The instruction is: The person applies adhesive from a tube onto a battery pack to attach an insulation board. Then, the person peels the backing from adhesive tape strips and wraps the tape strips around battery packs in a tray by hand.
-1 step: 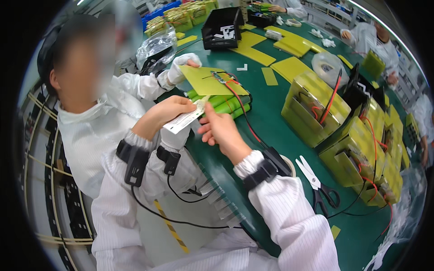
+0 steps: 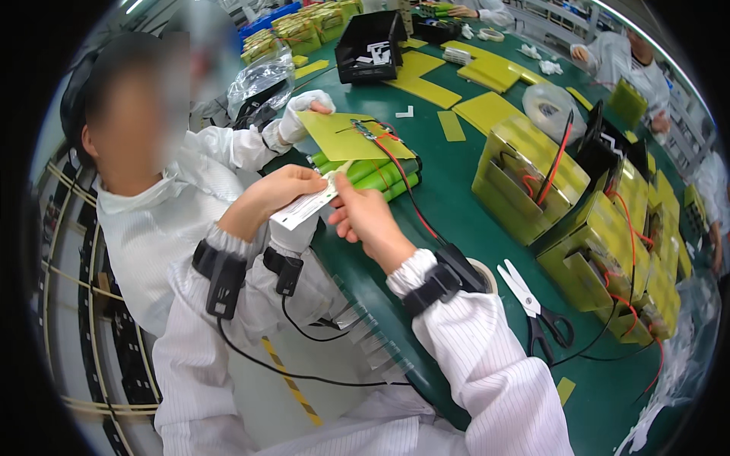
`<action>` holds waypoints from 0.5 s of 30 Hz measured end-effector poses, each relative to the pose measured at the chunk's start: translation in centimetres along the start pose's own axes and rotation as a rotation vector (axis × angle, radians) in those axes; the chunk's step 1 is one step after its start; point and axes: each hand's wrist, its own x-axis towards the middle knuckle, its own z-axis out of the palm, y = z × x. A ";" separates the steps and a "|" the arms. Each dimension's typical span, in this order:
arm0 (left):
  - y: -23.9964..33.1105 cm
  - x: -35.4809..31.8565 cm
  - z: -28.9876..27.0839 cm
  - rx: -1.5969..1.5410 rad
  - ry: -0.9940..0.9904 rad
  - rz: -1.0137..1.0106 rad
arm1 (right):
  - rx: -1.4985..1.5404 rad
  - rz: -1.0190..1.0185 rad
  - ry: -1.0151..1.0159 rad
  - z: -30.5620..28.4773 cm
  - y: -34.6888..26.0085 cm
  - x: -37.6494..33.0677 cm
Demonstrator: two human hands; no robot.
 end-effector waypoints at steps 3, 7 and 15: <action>-0.4 -1.4 0.1 -0.021 -0.089 -0.028 | -0.063 0.056 -0.049 1.4 0.3 0.5; 1.3 -1.5 2.0 -0.094 -0.002 -0.086 | 0.034 0.072 -0.110 0.2 -0.1 0.5; 0.6 -0.6 1.6 -0.099 0.007 -0.013 | 0.077 0.072 -0.092 0.7 -0.4 0.7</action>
